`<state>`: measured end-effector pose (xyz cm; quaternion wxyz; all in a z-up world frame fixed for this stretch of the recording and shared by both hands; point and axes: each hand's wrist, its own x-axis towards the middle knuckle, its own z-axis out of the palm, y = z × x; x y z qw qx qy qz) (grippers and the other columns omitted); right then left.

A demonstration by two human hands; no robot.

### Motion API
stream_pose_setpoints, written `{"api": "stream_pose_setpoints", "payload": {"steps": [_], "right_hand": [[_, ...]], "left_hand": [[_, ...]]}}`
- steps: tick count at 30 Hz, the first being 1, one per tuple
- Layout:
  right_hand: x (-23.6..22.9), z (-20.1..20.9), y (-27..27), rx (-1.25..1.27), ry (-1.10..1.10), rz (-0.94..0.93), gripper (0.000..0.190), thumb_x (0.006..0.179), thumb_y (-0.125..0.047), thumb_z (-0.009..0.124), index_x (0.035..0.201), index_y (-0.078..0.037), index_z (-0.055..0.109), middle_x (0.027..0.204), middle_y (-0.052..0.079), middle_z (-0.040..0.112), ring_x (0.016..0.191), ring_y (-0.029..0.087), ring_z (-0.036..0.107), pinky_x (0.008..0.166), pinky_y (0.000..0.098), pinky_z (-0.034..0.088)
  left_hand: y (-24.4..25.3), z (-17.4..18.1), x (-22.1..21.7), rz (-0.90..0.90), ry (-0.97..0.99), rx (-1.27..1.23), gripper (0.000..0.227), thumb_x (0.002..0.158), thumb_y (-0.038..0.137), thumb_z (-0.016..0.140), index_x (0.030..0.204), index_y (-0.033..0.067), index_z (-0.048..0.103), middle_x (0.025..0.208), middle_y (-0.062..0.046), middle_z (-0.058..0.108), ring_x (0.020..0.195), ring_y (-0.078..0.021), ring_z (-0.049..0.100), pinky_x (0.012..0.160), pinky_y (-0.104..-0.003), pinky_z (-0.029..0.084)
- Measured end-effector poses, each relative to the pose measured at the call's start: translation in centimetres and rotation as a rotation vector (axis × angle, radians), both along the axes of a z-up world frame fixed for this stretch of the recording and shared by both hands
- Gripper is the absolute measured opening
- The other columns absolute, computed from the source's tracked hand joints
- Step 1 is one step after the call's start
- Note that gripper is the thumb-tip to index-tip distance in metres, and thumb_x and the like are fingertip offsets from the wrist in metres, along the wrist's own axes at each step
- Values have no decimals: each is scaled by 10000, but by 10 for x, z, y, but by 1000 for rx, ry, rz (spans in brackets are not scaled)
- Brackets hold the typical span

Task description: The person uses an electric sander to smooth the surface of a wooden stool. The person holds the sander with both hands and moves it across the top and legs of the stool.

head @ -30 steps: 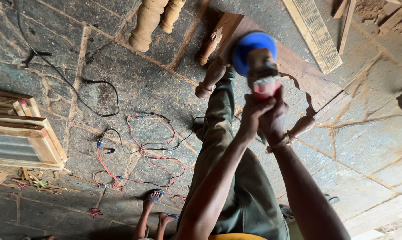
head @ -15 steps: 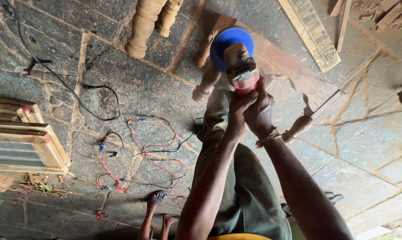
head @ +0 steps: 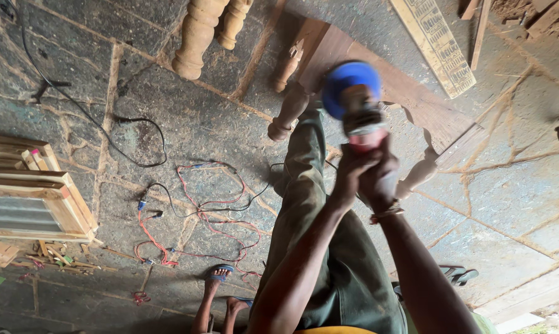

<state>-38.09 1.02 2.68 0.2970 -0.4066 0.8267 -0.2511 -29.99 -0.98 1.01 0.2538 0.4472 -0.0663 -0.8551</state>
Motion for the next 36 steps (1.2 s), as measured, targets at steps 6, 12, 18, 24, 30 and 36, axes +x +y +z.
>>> {"api": "stream_pose_setpoints", "payload": {"steps": [6,12,18,24,30,36], "right_hand": [[-24,-11,27,15,80,-123,596,1025,-439,651,1347,33,482,852,149,707,645,226,701,552,358,587],[1,-7,-14,-53,-92,-24,540,1072,-403,672,1385,-7,479,944,147,738,745,242,756,612,377,623],[2,6,-69,-29,29,47,519,997,-331,765,1268,-9,460,819,193,708,685,361,728,591,448,571],[-11,6,-51,7,45,-21,444,1011,-330,715,1192,-8,467,776,179,690,620,323,720,560,432,565],[-26,-4,-2,67,-50,-193,453,1031,-382,671,1237,-19,497,783,139,678,604,277,693,562,413,538],[-16,-3,7,-38,25,-286,577,1024,-407,696,1370,-2,473,929,190,712,719,292,708,615,414,540]], "left_hand": [[-6,8,-20,-280,-46,-72,570,896,345,766,1300,3,555,1194,-136,676,1109,-206,656,1040,-379,498],[-28,10,2,-63,-23,-2,501,949,334,769,1248,-48,645,1137,-173,695,1036,-252,667,985,-401,522],[-58,-3,-2,82,-15,-49,590,900,291,771,1366,16,535,1242,-86,653,1161,-188,617,1054,-338,462],[-43,0,-16,-32,-28,-27,635,897,296,759,1394,7,490,1240,-97,643,1173,-204,612,1062,-350,467],[-21,3,-29,-184,-72,-8,629,890,307,791,1296,-59,481,1203,-164,642,1131,-244,621,1045,-372,478],[-25,7,-29,-344,-133,-129,639,848,354,807,1255,-52,529,1194,-162,656,1121,-233,631,1014,-365,480]]}}
